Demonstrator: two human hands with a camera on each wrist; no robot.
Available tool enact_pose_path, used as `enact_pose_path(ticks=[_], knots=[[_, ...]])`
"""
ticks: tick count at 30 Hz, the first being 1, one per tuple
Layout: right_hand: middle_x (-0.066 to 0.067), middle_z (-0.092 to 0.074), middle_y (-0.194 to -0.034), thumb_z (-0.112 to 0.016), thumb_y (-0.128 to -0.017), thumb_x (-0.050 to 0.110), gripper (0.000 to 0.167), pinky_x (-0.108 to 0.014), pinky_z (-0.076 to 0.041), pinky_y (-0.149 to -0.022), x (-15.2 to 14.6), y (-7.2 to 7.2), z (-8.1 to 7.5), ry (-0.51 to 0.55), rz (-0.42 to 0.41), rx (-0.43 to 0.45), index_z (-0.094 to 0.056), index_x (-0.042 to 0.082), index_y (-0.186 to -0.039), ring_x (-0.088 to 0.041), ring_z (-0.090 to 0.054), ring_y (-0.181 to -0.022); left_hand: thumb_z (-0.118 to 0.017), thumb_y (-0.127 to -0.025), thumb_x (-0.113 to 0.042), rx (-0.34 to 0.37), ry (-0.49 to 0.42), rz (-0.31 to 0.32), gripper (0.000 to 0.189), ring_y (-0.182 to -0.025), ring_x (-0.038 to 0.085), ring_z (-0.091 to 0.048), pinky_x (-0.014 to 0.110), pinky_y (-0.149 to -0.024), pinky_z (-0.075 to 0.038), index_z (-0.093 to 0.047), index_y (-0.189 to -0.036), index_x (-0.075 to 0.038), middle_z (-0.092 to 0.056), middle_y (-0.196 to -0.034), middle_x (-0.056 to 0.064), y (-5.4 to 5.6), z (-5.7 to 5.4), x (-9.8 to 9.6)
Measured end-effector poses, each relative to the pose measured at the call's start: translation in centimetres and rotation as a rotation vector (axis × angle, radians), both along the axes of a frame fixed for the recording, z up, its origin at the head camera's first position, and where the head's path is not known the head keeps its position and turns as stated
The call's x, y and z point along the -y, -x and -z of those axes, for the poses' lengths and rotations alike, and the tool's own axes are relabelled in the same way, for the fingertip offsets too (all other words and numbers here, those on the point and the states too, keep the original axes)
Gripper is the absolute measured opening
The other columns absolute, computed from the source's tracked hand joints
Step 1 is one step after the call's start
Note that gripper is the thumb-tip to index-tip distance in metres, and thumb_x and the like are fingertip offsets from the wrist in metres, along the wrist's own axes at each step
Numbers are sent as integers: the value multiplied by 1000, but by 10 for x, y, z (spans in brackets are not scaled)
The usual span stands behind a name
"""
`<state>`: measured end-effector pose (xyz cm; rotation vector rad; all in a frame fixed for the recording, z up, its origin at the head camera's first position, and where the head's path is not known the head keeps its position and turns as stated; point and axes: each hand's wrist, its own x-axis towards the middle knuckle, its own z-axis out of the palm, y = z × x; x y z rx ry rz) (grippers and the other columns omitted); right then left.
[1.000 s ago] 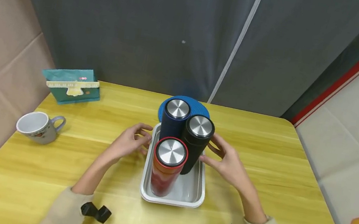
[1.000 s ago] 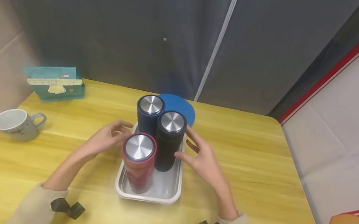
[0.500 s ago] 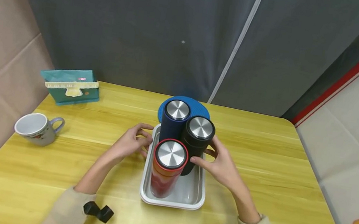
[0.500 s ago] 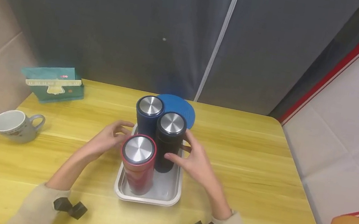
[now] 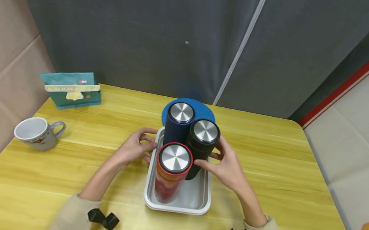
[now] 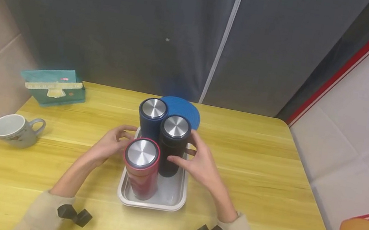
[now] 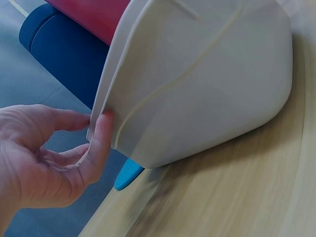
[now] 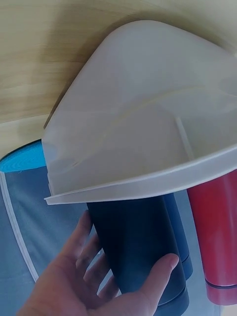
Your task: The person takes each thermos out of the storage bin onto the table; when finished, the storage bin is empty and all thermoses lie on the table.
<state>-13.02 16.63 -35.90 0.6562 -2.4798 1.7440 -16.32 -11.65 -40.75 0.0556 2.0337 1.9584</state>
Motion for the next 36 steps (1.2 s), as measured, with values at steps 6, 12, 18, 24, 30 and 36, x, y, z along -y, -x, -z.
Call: enact_pose_path(ticks=[6, 12, 18, 24, 30, 36], knots=[[-9, -56, -128, -85, -72, 4, 77, -33, -56, -85, 2, 0, 1, 0, 23, 4, -47, 10, -139, -24, -54, -115, -59, -91, 1, -1, -9, 2, 52, -74, 24, -62, 48, -65, -59, -39, -138, 3, -51, -108, 22, -1, 0, 1], [-7, -56, -128, -84, -73, 6, 77, -32, -57, -82, 2, -1, 0, 13, 34, -3, -47, 11, -139, -23, -54, -115, -60, -91, 0, 1, 0, -10, 51, -73, 25, -62, 55, -67, -57, -41, -138, 0, -53, -107, 21, -1, -3, 0], [-7, -58, -125, -84, -71, 1, 76, -33, -58, -80, 0, -2, -10, 43, 43, -37, -49, 9, -138, -20, -55, -114, -60, -91, 0, 1, -10, -10, 50, -72, 25, -62, 57, -67, -56, -41, -137, -1, -53, -106, 20, 0, -2, 0], [-7, -58, -123, -83, -69, -5, 76, -32, -59, -77, -2, -1, -26, 60, 47, -86, -51, 7, -136, -20, -57, -109, -60, -90, 1, 12, -17, -4, 50, -72, 24, -62, 55, -66, -57, -41, -137, -2, -53, -105, 19, 0, -2, 1], [-5, -60, -118, -83, -66, -11, 75, -31, -59, -74, -8, 3, -48, 74, 66, -154, -53, 6, -133, -20, -61, -103, -60, -91, 2, 24, -24, -7, 50, -73, 23, -62, 52, -65, -58, -42, -137, -3, -54, -105, 18, 1, -1, 2], [-8, -61, -117, -80, -67, -14, 71, -28, -59, -71, -16, 8, -76, 112, 100, -242, -55, 3, -131, -22, -62, -98, -61, -90, 2, 31, -22, -7, 50, -73, 23, -62, 52, -65, -58, -42, -136, -4, -54, -105, 18, 2, 0, 1]])
